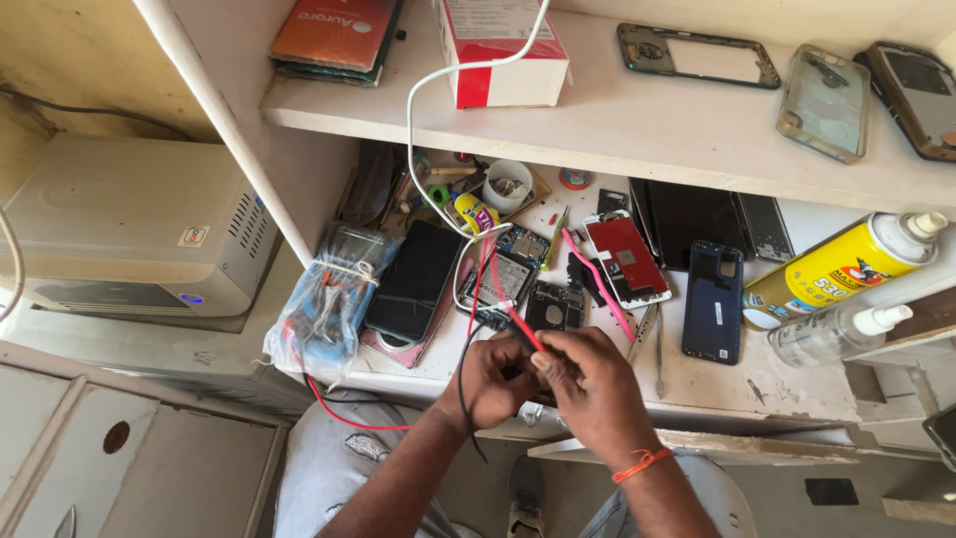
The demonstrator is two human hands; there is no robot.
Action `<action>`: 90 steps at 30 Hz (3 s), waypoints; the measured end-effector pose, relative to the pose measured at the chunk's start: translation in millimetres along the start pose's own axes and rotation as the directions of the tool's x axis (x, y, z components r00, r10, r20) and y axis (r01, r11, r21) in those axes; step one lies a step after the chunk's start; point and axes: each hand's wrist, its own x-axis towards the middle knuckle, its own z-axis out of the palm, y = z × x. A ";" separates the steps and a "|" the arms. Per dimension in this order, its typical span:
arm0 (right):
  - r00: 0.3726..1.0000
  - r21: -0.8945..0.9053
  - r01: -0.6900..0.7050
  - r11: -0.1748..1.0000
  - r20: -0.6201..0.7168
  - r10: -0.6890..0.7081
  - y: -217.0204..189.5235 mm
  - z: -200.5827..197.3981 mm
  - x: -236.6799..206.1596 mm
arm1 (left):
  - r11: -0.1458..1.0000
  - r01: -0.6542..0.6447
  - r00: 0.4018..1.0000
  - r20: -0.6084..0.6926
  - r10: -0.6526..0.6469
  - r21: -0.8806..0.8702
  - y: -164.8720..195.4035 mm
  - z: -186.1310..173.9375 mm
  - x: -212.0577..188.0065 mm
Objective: The person uses a multimeter to test points on a disassembled smartphone motherboard, then reattaches the screen and connects a charging cable. The person handles the motherboard, screen, and charging cable on a cluttered repair bench.
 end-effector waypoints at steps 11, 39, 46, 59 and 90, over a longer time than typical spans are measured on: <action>0.982 0.126 -0.182 0.975 -0.026 0.187 15.9 8.2 -4.6 | 1.000 -0.019 0.999 0.040 0.018 0.015 -6.5 -5.5 2.3; 0.909 0.632 -0.032 0.774 -0.304 0.285 112.5 11.5 -32.3 | 0.851 -0.275 0.922 -0.128 0.366 0.447 -24.3 26.9 11.5; 0.918 0.605 -0.022 0.796 -0.302 0.255 118.7 10.8 -32.8 | 0.840 -0.201 0.931 -0.167 0.323 0.505 -24.8 32.6 15.6; 0.915 0.607 -0.031 0.794 -0.303 0.267 120.5 13.3 -32.3 | 0.827 -0.233 0.913 -0.177 0.366 0.511 -21.0 34.7 14.9; 0.901 0.550 -0.083 0.831 -0.315 0.298 112.3 14.3 -28.9 | 0.827 -0.227 0.901 -0.212 0.379 0.514 -17.2 35.5 13.5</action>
